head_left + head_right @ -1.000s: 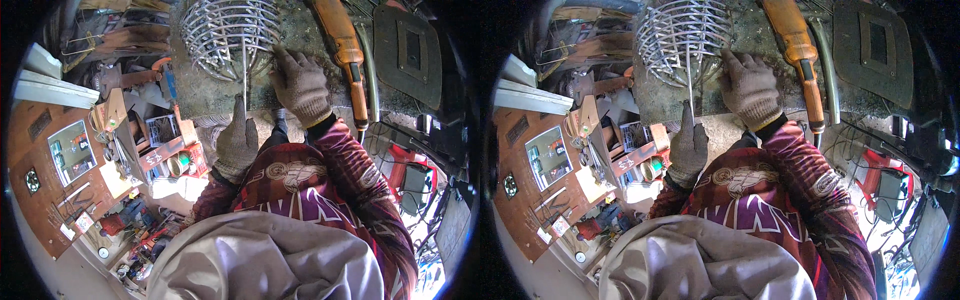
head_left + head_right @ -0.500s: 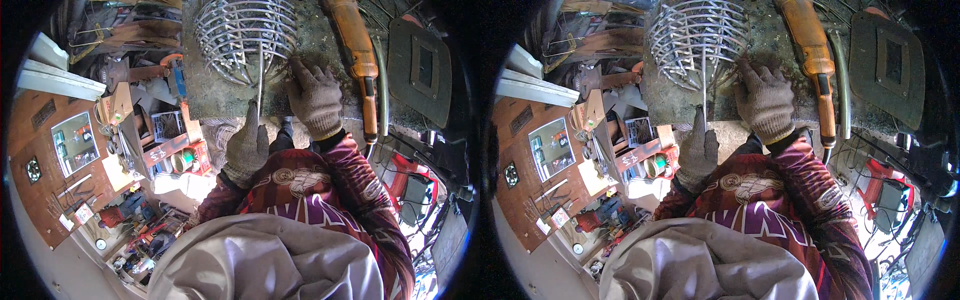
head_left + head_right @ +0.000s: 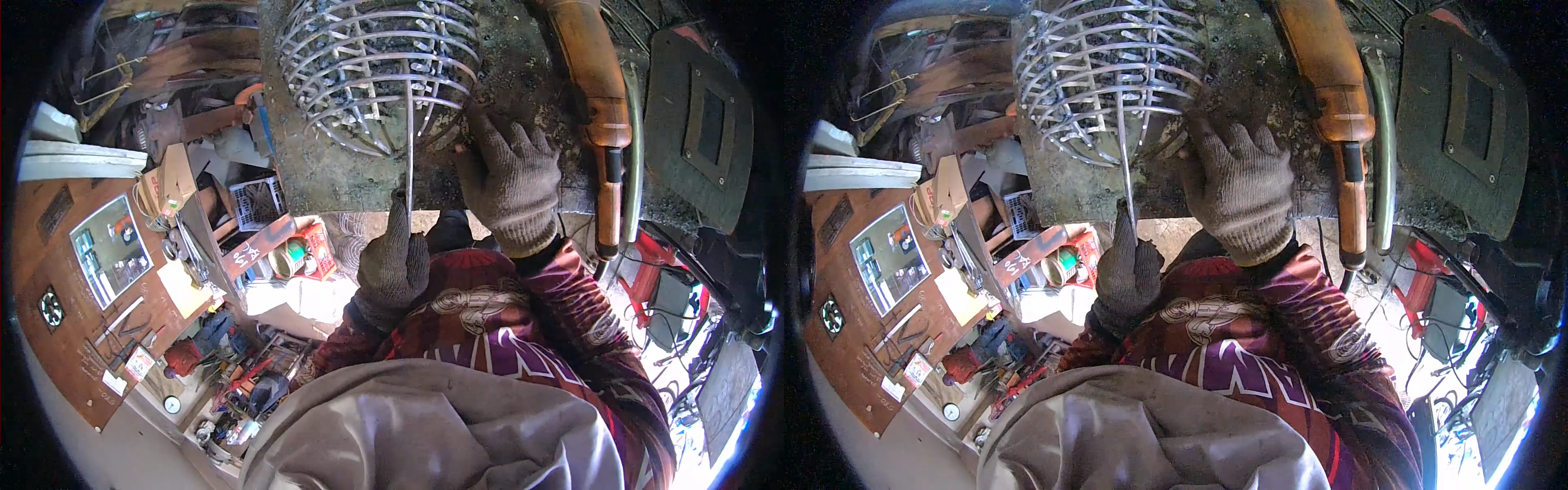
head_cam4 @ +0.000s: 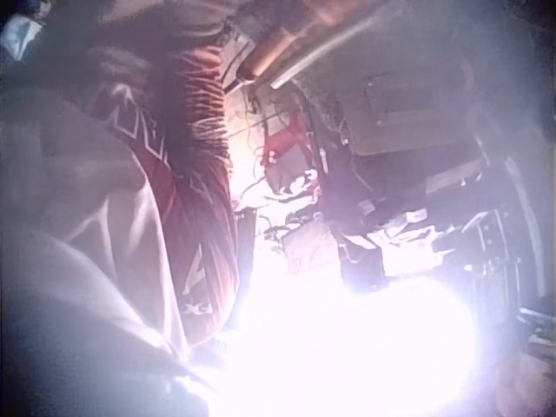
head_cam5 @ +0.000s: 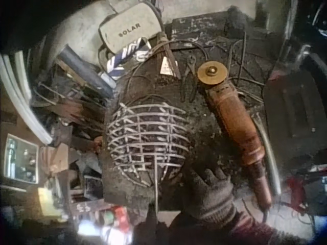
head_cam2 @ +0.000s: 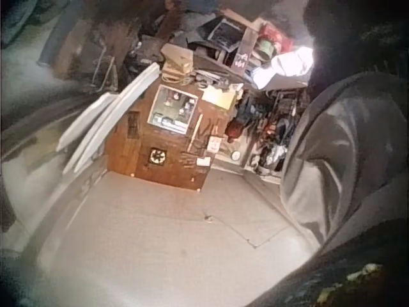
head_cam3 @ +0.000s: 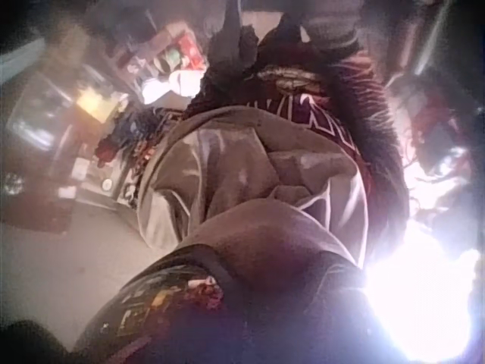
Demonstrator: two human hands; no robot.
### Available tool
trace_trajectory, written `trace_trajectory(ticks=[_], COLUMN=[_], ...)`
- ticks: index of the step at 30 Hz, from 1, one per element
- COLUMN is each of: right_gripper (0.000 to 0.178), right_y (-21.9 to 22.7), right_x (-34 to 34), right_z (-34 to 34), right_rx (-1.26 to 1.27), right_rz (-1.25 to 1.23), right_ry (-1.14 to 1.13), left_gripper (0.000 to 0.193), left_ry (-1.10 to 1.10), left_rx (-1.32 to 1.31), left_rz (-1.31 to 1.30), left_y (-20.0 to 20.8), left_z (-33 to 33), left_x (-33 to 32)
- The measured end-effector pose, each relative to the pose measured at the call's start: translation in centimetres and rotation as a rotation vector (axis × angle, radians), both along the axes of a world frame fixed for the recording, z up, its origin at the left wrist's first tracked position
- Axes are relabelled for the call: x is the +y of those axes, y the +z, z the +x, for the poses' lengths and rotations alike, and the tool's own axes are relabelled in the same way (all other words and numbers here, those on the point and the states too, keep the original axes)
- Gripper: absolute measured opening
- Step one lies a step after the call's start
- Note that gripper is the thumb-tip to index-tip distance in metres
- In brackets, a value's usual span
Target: The person welds metal rods onto a curved metal frame using a welding torch and then taps the joints with a hammer.
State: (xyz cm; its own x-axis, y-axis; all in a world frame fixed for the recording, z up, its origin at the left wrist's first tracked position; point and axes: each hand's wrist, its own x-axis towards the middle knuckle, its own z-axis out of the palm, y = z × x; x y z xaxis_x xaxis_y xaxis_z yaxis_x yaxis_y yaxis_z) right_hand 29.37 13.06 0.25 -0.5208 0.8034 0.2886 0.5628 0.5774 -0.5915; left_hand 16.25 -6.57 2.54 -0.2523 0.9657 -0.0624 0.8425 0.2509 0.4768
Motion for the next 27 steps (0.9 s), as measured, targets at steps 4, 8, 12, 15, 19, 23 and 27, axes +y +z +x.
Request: trace_trajectory(ticks=[4,8,12,15,19,23,27], right_gripper=[0.048,0.048,0.051,0.059,0.049,0.044,0.050], right_y=[-0.1,0.0,0.9,5.1,7.9,5.7,-1.1], right_x=[0.0,-0.1,-0.1,-2.0,-4.1,-7.6,-6.0], right_z=[-0.1,0.2,1.3,5.0,14.2,23.7,32.3], right_rx=[0.030,0.088,0.249,0.385,0.500,0.486,0.594], right_rz=[0.006,0.036,-0.044,-0.124,-0.058,-0.039,0.211], right_ry=[-0.004,-0.048,-0.017,0.173,0.006,-0.626,-1.211], left_gripper=[0.065,0.062,0.060,0.059,0.058,0.058,0.057], left_ry=[-0.009,0.092,0.139,0.155,0.120,0.051,-0.008], left_rx=[-0.007,-0.035,-0.157,-0.196,-0.201,-0.169,-0.091], left_rz=[0.036,-0.049,-0.085,-0.065,-0.079,0.015,0.182], left_y=[0.1,0.4,-0.8,-1.0,0.6,0.8,-0.8], left_z=[0.1,0.4,-0.7,-1.0,-0.7,0.4,0.1], left_x=[0.0,0.1,-0.3,0.3,1.1,1.4,1.2])
